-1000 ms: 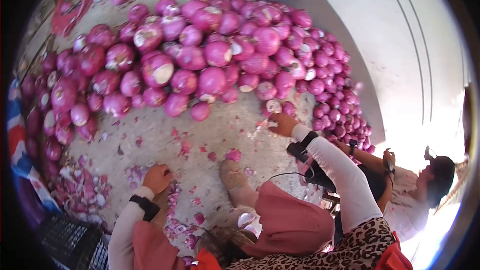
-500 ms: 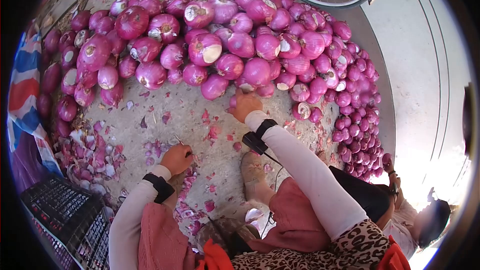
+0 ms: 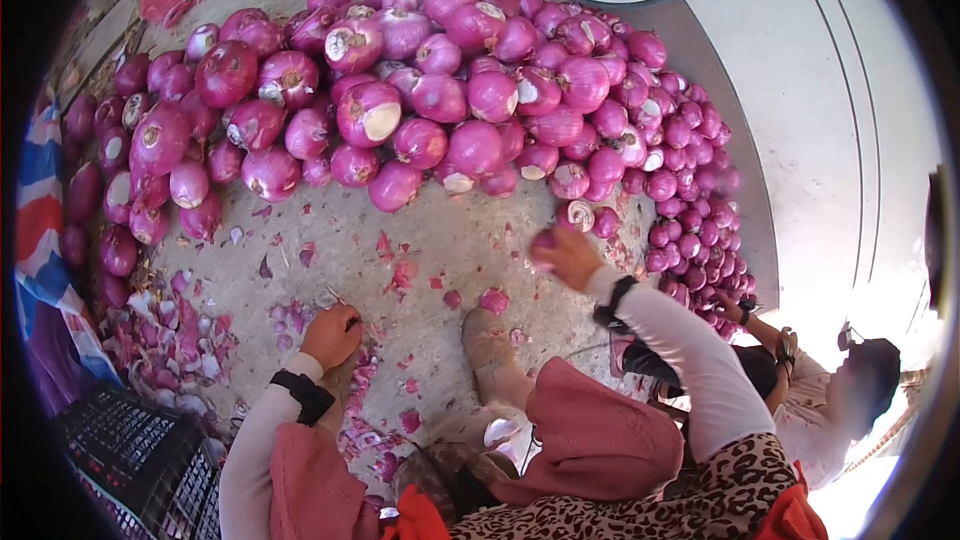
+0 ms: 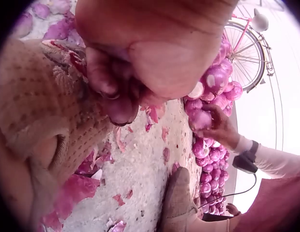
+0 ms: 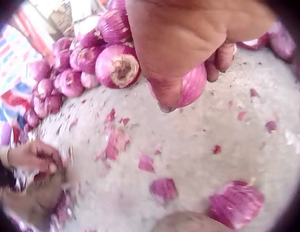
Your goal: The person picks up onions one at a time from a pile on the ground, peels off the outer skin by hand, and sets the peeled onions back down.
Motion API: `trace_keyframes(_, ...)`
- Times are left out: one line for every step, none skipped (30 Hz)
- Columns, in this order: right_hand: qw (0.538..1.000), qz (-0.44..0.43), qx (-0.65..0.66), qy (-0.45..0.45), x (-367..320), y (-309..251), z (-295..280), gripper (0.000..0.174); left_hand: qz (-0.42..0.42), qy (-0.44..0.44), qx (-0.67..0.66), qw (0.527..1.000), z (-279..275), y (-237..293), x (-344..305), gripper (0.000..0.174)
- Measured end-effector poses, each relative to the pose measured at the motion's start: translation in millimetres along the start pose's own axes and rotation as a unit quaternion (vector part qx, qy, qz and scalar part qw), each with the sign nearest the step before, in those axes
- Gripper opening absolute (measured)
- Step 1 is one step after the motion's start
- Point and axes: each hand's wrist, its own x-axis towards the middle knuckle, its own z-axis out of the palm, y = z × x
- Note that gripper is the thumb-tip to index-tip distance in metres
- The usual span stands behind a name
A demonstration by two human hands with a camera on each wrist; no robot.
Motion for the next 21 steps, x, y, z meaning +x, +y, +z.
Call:
trace_keyframes(0.991,0.101,0.082,0.037,-32,44,12,0.019,0.000,0.000,-0.001,1.000,0,0,-1,0.019)
trace_keyframes(0.973,0.224,-0.006,0.060,-64,84,5,0.023,0.001,-0.001,-0.001,1.000,1,0,-1,0.019)
trace_keyframes(0.873,0.344,-0.302,-0.171,-91,137,-4,0.021,0.002,0.000,-0.002,1.000,1,-1,-1,0.019)
trace_keyframes(0.824,0.358,-0.397,-0.188,-121,152,-34,0.020,0.007,0.006,0.004,1.000,0,-3,1,0.018)
trace_keyframes(0.763,0.490,-0.372,-0.200,-123,156,-72,0.026,0.012,0.011,0.008,1.000,1,-4,1,0.018)
trace_keyframes(0.752,0.533,-0.332,-0.201,-128,154,-94,0.029,0.017,0.012,0.012,1.000,3,-5,0,0.018)
trace_keyframes(0.769,0.546,-0.278,-0.184,-132,162,-96,0.029,0.010,0.000,0.012,1.000,3,-4,0,0.018)
trace_keyframes(0.783,0.557,-0.222,-0.165,-132,169,-97,0.030,0.002,-0.011,0.012,1.000,1,-1,1,0.017)
trace_keyframes(0.808,0.524,-0.210,-0.170,-117,161,-91,0.030,-0.005,-0.020,0.012,1.000,-1,1,3,0.017)
trace_keyframes(0.833,0.488,-0.197,-0.172,-96,150,-77,0.030,0.003,-0.013,0.011,1.000,0,1,4,0.017)
trace_keyframes(0.900,0.403,-0.137,-0.099,-77,137,-60,0.030,0.009,-0.008,0.011,1.000,2,-1,3,0.017)
trace_keyframes(0.947,0.311,-0.072,-0.023,-54,116,-41,0.031,0.015,-0.003,0.013,1.000,2,-4,1,0.017)
trace_keyframes(0.955,0.291,-0.051,-0.038,-5,59,-58,0.024,0.015,0.000,0.010,1.000,1,-4,0,0.017)
trace_keyframes(0.980,0.198,0.018,0.032,20,35,-48,0.033,0.015,0.002,0.007,1.000,1,-3,0,0.017)
trace_keyframes(0.984,0.166,-0.009,0.060,51,4,-43,0.047,0.015,0.004,0.004,1.000,1,-1,-1,0.017)
trace_keyframes(0.988,0.137,-0.028,0.064,79,-24,-51,0.054,0.013,0.006,0.007,1.000,0,-1,-2,0.017)
trace_keyframes(0.991,0.109,-0.049,0.066,104,-46,-60,0.061,0.011,0.007,0.007,1.000,0,0,-2,0.017)
trace_keyframes(0.987,0.132,-0.046,0.079,124,-64,-63,0.064,0.010,0.009,0.007,1.000,0,1,-1,0.017)
trace_keyframes(0.983,0.156,-0.043,0.092,141,-75,-65,0.067,0.006,0.004,0.006,1.000,0,0,-1,0.017)
trace_keyframes(0.974,0.201,-0.052,0.087,157,-81,-65,0.071,0.002,0.001,0.005,1.000,0,0,-1,0.017)
trace_keyframes(0.964,0.246,-0.061,0.081,170,-86,-65,0.074,-0.003,-0.003,0.003,1.000,0,0,-1,0.017)
